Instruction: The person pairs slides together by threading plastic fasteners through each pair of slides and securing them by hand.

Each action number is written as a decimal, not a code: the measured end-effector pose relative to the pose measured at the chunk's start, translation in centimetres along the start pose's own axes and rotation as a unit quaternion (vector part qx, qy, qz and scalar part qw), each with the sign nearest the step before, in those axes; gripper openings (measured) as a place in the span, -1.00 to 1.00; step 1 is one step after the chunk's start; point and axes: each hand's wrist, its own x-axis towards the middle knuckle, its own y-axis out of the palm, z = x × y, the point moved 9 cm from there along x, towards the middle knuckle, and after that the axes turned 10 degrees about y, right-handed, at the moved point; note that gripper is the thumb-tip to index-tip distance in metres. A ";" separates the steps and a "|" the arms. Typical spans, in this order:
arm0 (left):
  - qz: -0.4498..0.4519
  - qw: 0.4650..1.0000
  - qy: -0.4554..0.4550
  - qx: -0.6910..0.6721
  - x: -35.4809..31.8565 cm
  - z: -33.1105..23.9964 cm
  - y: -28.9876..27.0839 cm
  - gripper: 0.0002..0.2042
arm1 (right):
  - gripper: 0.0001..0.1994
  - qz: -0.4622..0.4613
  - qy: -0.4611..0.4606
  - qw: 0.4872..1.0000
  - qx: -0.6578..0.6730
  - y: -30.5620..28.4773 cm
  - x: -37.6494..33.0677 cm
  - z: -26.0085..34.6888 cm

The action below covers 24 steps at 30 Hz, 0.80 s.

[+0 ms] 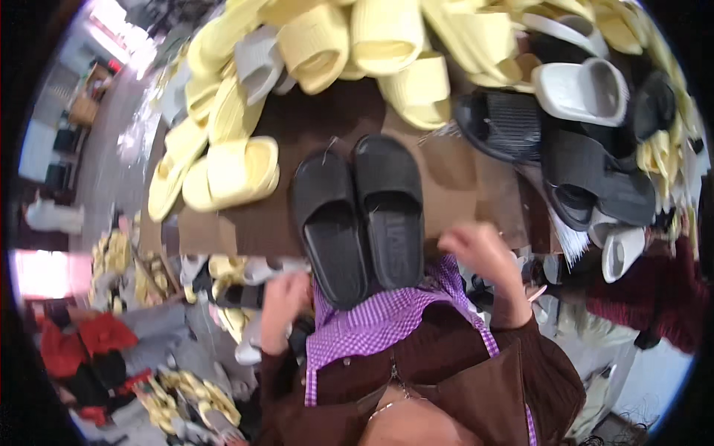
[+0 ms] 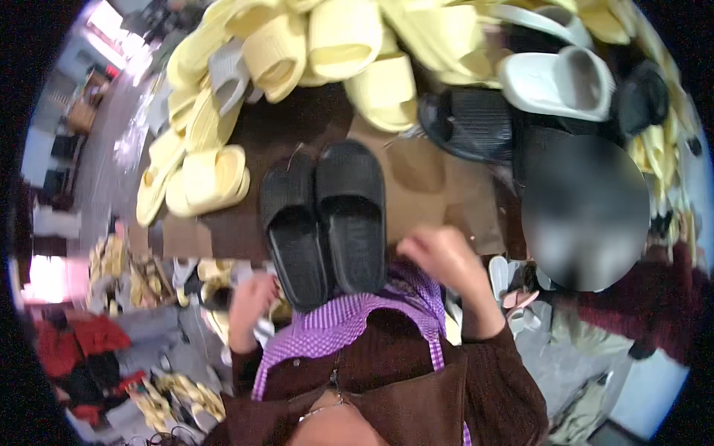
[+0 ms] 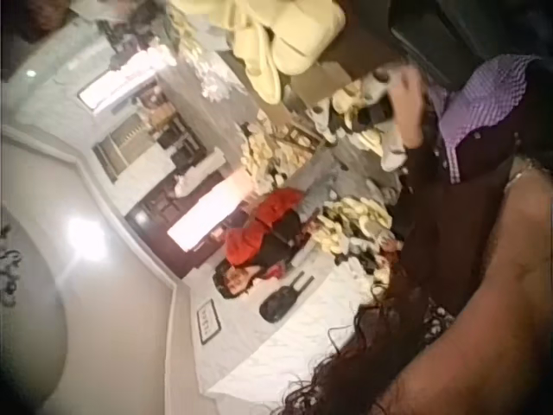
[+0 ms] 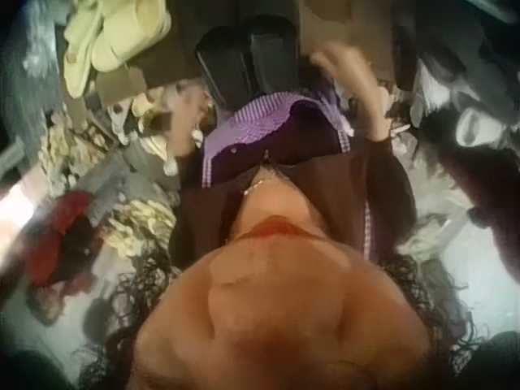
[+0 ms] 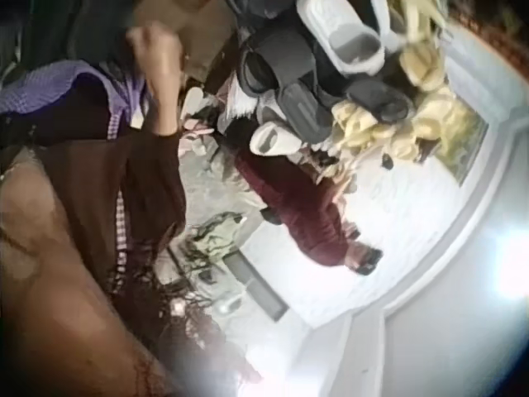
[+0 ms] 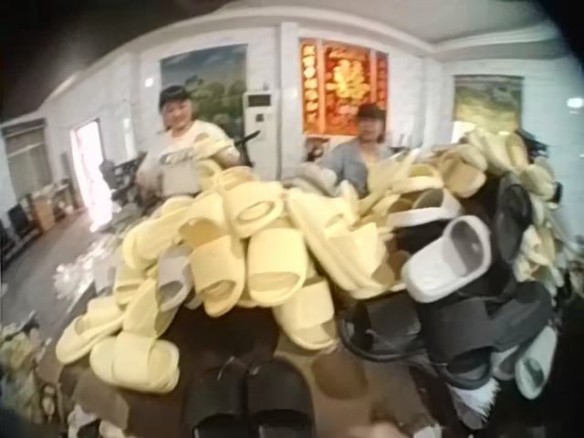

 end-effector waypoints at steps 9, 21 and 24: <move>0.042 0.959 -0.030 -0.279 -0.2 -1.8 6.0 -0.86 | -0.61 0.029 0.131 0.916 0.379 6.6 -3.3 -2.8; -0.033 0.946 0.058 -0.317 1.4 -7.7 4.6 -0.88 | -0.76 0.094 0.088 0.823 0.554 3.5 -3.3 0.1; -0.014 0.947 0.072 -0.313 3.0 -9.2 6.1 -0.88 | -0.76 0.089 0.056 0.817 0.567 2.9 -2.4 2.4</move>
